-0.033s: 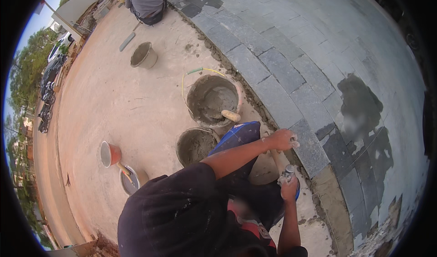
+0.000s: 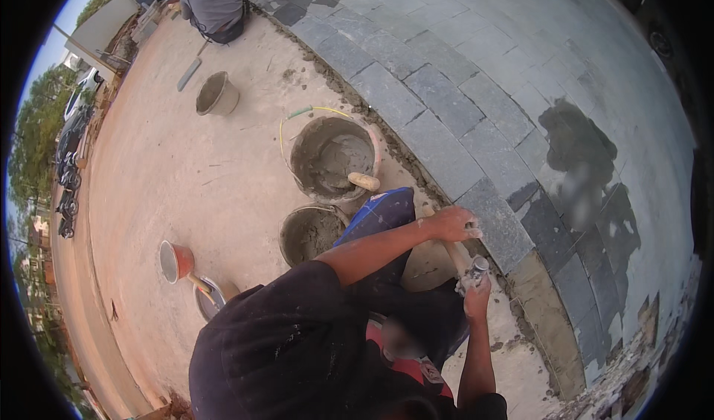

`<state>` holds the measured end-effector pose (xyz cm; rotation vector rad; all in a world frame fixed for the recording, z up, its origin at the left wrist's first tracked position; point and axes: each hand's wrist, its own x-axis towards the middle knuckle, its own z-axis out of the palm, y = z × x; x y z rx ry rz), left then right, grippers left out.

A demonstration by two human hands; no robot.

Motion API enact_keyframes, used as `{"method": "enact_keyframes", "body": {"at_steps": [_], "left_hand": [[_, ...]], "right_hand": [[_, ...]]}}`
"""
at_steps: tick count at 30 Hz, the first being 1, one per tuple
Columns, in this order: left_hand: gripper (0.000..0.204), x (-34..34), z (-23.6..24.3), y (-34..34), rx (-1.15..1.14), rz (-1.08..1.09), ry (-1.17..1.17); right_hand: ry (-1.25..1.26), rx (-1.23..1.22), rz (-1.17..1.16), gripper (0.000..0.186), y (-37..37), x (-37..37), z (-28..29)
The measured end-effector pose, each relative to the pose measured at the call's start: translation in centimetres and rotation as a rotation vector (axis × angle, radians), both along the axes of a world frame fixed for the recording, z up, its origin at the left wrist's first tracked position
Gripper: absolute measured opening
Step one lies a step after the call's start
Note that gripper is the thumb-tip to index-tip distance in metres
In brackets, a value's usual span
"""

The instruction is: The person applies mortar to the back of large stone tiles using a trowel and sets them onto a prepared floor surface, using a hammer to tap them into alignment.

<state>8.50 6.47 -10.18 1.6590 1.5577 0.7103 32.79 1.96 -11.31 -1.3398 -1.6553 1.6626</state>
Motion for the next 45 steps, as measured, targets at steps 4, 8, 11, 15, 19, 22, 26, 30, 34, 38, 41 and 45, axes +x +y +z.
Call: {"method": "enact_keyframes", "body": {"at_steps": [4, 8, 11, 15, 19, 22, 26, 30, 34, 38, 41, 45], "left_hand": [[0.043, 4.8, 0.5, -3.5, 0.328, -0.130, -0.049], [0.032, 8.1, 0.4, -1.5, 0.442, -0.099, -0.170], [0.035, 8.7, -2.5, 1.3, 0.421, 0.094, 0.001], [0.053, 7.4, -9.1, 4.8, 0.262, 0.057, 0.337], [0.064, 6.9, -12.2, 7.3, 0.201, -0.024, 0.595], [0.067, 7.4, -12.8, 8.2, 0.108, -0.078, 0.661], [0.070, 8.1, -13.3, 8.3, 0.091, -0.087, 0.661], [0.070, 7.1, -13.8, 8.2, 0.068, -0.069, 0.652], [0.071, 7.7, -13.4, 8.4, 0.060, -0.078, 0.651], [0.071, 7.2, -13.2, 8.3, 0.050, -0.063, 0.637], [0.071, 7.8, -13.3, 8.6, 0.091, -0.058, 0.584], [0.071, 7.1, -13.7, 7.9, 0.062, -0.043, 0.606]], "right_hand": [[0.367, -0.339, -0.302, 0.015, 1.2, 2.6, 8.0], [-0.194, 0.176, -0.171, 0.027, -0.2, 5.9, 12.0], [-0.407, 0.360, -0.233, 0.037, -0.6, 9.1, 13.6], [-0.571, 0.396, -0.383, 0.033, 0.9, 11.9, 16.0], [-0.606, 0.490, -0.450, 0.039, 2.8, 10.5, 17.1], [-0.764, 0.653, -0.420, 0.047, 3.9, 9.7, 14.5], [-0.850, 0.661, -0.302, 0.040, 5.4, 9.8, 11.0], [-0.654, 0.526, -0.499, 0.034, 6.3, 7.9, 13.5], [-0.840, 0.635, -0.383, 0.035, 7.5, 8.6, 10.4], [-0.758, 0.612, -0.455, 0.039, 7.7, 7.7, 11.9], [-0.877, 0.691, -0.430, 0.042, 7.9, 8.6, 9.5], [-0.814, 0.548, -0.354, 0.041, 8.4, 6.9, 11.0]]}}
